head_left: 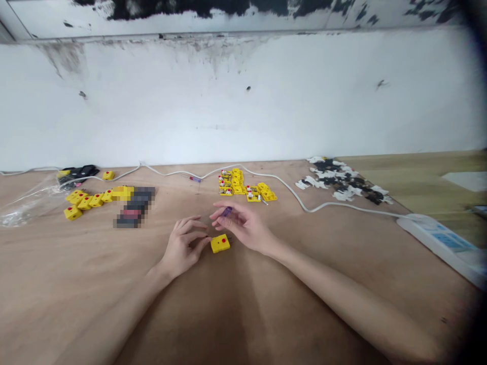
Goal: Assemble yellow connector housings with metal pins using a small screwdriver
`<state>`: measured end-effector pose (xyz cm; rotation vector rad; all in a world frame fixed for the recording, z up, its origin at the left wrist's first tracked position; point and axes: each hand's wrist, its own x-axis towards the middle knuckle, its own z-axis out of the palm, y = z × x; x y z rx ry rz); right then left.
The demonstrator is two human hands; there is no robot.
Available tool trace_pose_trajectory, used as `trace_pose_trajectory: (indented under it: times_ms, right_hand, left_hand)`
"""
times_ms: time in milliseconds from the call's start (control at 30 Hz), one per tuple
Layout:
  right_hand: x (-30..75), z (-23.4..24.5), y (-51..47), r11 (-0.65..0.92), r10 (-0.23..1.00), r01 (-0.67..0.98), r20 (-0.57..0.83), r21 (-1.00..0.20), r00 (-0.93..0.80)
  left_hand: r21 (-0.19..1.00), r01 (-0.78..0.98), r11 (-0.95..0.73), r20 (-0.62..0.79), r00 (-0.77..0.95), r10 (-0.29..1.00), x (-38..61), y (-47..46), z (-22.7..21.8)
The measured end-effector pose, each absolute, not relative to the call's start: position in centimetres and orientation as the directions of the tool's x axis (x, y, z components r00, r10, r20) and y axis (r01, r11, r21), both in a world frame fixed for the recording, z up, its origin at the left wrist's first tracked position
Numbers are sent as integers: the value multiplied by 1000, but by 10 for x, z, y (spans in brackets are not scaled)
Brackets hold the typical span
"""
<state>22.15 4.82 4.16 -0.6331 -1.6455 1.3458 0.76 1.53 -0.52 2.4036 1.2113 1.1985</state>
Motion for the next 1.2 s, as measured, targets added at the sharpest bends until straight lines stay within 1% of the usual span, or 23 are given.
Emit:
trace_pose_trajectory:
  times_ms: [67,167,267,367,467,633,800,1067,1200]
  right_hand:
    - [221,43,44,395,786,-92,388,-914,-481]
    - [218,46,39,538,749,-80,520,-839,-411]
    - [216,50,36,618,707,-68,592,-783,-386]
    - [219,56,36,666,680,-34,624,-745,-385]
    - [223,59,38,669,683,-6,618,-743,-391]
    - [226,57,40,619,711,49,534,-784,-457]
    - [225,52,43,604,714,68,500,-794,-490]
    - [225,51,43,566,748,70,475,-822,-464]
    - [225,51,43,574,750,89,480,-814,-455]
  left_hand:
    - [503,577,-643,577,330,747,11,12,-3]
    - [542,558,-628,578,295,761,16,7,1]
    - [566,544,-619,574,279,770,20,4,5]
    - [561,573,-597,530,306,791,20,4,6]
    - [536,611,-582,469,358,807,19,6,4]
    - [502,643,-579,399,422,814,18,7,1]
    - [511,634,-581,397,425,814,19,7,2]
    - [516,645,-564,375,422,825,19,7,2]
    - [518,642,-565,377,422,825,20,7,3]
